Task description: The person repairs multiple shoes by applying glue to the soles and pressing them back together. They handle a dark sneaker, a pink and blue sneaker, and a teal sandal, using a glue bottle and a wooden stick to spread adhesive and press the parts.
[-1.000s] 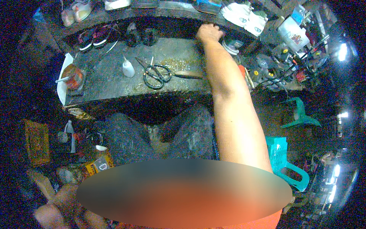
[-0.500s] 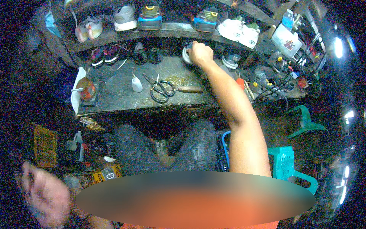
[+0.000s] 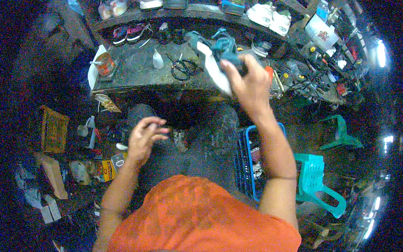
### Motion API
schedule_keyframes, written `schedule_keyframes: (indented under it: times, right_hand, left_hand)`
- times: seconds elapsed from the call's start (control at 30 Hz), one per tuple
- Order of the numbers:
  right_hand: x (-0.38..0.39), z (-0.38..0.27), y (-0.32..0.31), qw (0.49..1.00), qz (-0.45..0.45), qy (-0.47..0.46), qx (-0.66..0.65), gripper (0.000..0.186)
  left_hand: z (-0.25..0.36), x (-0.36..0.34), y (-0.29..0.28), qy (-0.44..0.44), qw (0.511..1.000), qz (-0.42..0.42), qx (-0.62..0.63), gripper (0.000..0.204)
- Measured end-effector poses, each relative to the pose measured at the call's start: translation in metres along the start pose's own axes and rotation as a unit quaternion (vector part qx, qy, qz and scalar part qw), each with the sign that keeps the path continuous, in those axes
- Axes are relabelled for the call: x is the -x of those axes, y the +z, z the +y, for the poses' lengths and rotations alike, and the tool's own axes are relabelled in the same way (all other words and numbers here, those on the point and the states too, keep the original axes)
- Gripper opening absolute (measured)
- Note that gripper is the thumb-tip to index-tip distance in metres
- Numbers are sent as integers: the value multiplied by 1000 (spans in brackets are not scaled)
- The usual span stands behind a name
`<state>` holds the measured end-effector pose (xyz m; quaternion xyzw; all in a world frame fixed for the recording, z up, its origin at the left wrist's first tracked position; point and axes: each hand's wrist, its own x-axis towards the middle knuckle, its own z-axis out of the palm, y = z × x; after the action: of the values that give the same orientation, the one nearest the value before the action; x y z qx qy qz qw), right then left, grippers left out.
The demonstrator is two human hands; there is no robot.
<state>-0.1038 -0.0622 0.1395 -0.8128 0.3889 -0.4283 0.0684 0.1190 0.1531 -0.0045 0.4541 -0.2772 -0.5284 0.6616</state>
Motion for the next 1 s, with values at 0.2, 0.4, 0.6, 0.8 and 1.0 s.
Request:
schedule_keyframes:
  times: [0.2,0.4,0.6,0.8,1.0]
  right_hand:
    - [110,-35,-15,990,22,46,-131,27]
    - [157,-25,-1,956,-22,159,-246,33]
    - [148,-22,-15,963,-142,43,-224,98]
    - [156,-51,2,936,-290,-113,-167,110]
    - [168,-60,7,929,-262,-61,-255,94]
  left_hand:
    - [-11,-10,82,-36,968,-167,183,119]
    - [1,13,85,-14,993,-104,60,117]
    - [28,37,43,-123,988,-69,-54,100]
    - [29,57,38,-193,978,-72,-8,78]
    - [46,70,21,113,809,-163,-553,110]
